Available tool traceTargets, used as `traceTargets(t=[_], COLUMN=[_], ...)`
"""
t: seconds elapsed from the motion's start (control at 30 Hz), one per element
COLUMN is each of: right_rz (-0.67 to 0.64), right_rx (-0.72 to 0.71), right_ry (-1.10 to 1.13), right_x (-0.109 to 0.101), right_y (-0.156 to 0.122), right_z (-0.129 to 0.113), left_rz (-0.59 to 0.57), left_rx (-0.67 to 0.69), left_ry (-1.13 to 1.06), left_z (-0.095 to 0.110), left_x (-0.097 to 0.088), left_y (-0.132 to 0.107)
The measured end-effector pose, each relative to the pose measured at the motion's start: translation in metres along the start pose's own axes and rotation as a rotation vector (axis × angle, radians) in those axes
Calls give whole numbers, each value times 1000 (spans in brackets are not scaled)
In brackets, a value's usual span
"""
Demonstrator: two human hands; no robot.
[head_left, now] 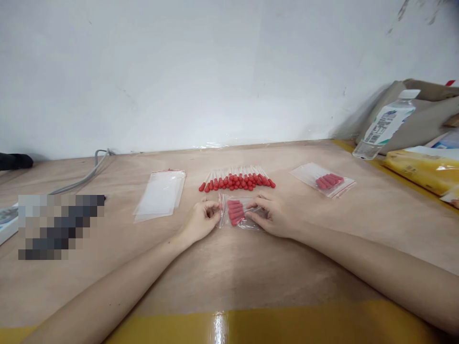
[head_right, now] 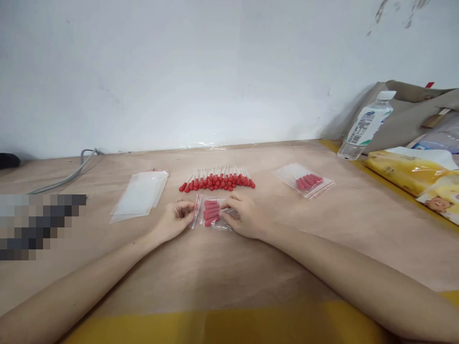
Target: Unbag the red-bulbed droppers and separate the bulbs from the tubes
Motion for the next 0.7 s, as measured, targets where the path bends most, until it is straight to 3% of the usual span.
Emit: traceTargets(t=[0.17,0.43,0.6,0.7], right_rz=[-129,-44,-6,9], right_rx=[101,153,140,150], right_ry=[-44,-149,-171,-171], right_x=[7,11,11,10], right_y=[-14,-10,-7,-5], right_z=[13,18,18,19], left_rz=[-40,-231,-250,-199], left_rx=[142,122,117,129], left_ry=[113,-151,-143,-80], left_z=[11,20,25,24], left_x=[0,17,21,22], left_y=[1,-1,-3,-4])
Point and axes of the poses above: each hand's wrist, its own y-axis towards the middle knuckle, its own x-axis out of the palm, z = x × y, the point moved 8 cm from there along y, towards the middle knuckle, and after that the axes turned 12 degrees about -y, right-handed, at the moved point
